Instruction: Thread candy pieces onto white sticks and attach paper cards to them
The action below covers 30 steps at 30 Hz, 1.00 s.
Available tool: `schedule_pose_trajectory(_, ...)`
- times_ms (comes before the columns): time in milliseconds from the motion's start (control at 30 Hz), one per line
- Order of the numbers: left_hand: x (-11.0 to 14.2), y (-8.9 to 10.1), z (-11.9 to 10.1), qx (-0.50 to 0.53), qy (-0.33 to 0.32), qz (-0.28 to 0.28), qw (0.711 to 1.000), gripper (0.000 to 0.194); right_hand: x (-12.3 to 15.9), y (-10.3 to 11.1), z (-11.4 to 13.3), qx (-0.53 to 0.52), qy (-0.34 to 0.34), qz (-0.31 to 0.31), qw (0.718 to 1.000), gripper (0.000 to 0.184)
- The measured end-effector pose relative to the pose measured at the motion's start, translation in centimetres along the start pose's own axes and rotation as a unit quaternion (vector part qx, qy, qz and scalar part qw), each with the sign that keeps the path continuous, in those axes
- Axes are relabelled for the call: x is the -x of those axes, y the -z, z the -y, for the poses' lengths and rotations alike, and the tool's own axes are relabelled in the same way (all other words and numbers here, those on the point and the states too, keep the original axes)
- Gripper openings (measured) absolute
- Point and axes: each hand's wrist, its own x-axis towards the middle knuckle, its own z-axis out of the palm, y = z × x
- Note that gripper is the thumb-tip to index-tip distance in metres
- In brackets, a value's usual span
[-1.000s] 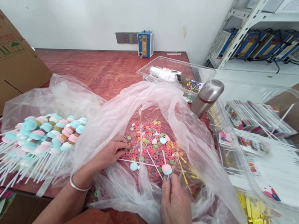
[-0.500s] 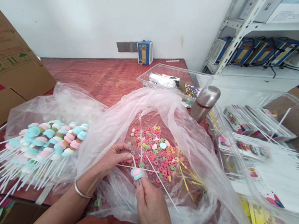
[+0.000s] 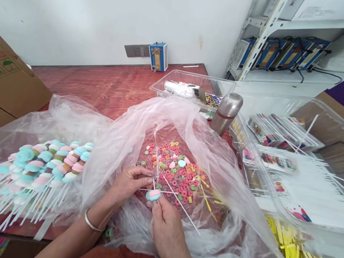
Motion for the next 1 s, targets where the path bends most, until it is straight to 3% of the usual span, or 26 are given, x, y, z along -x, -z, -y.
schedule_pose_trajectory(233,0.0,-0.6,0.4,0.025,0.011,-0.015,1.0,0.03,-0.2,-0.1,0.5,0.035,0.001,-0.011,0.999,0.029)
schedule_pose_trajectory(367,0.0,-0.5,0.4,0.094,0.022,-0.021,0.995,0.034,-0.7,0.0,0.0,0.053,0.008,-0.015,0.998,0.028)
schedule_pose_trajectory(533,0.0,0.3,-0.1,0.139,0.061,0.049,0.987,0.035,-0.7,0.4,-0.2,0.099,0.017,0.021,0.995,0.027)
schedule_pose_trajectory(633,-0.6,0.9,0.1,0.121,0.034,0.02,0.992,0.034,0.2,1.2,0.0,0.134,0.02,0.043,0.99,0.027)
schedule_pose_trajectory(733,-1.3,1.5,0.4,0.037,-0.076,-0.076,0.994,0.028,1.4,2.5,-0.2,0.149,0.008,0.027,0.989,0.027)
schedule_pose_trajectory(800,-1.5,1.9,0.5,-0.075,-0.166,-0.107,0.977,0.018,2.0,3.7,-0.8,0.141,-0.007,-0.007,0.99,0.028)
schedule_pose_trajectory(900,-1.1,2.0,0.1,-0.266,-0.24,-0.087,0.929,0.008,2.6,5.3,-2.1,0.111,-0.046,-0.054,0.991,0.029)
schedule_pose_trajectory(1000,0.0,1.8,-0.3,-0.419,-0.228,-0.012,0.879,0.009,2.9,6.2,-3.6,0.09,-0.074,-0.084,0.99,0.031)
